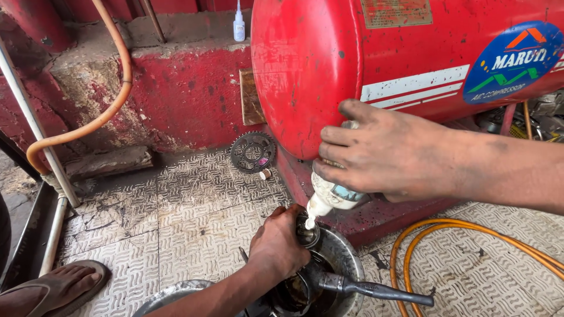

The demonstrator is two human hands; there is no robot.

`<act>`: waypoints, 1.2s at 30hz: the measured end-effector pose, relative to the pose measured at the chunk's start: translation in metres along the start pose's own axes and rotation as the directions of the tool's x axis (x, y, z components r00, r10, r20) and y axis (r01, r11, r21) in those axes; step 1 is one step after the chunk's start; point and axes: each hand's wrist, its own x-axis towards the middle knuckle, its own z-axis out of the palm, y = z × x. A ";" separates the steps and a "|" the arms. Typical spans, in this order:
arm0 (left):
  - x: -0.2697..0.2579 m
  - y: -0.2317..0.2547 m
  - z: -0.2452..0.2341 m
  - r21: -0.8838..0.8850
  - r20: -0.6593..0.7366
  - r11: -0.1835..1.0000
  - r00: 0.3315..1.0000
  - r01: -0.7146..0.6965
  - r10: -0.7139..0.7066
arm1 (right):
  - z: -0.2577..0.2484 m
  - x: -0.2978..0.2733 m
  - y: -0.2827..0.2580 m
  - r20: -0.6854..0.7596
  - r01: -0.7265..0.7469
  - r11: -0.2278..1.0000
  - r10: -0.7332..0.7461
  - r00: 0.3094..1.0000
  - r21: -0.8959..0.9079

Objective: Cleaning a mechanical component, likely a carburetor, with a brush and liquid from a bottle.

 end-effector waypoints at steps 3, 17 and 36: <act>0.003 -0.004 0.004 0.015 -0.003 1.000 1.000 -0.006 0.006 | -0.016 0.012 0.001 0.316 -0.074 0.988 0.028 0.948 0.133; 0.001 -0.004 0.000 -0.028 0.009 0.999 1.000 0.027 -0.027 | 0.013 -0.025 0.011 0.234 -0.416 0.412 0.423 0.875 0.811; 0.008 -0.014 0.011 -0.262 -0.066 0.959 0.993 -0.112 0.098 | -0.018 -0.044 -0.017 -0.094 -0.329 0.481 0.665 0.741 0.813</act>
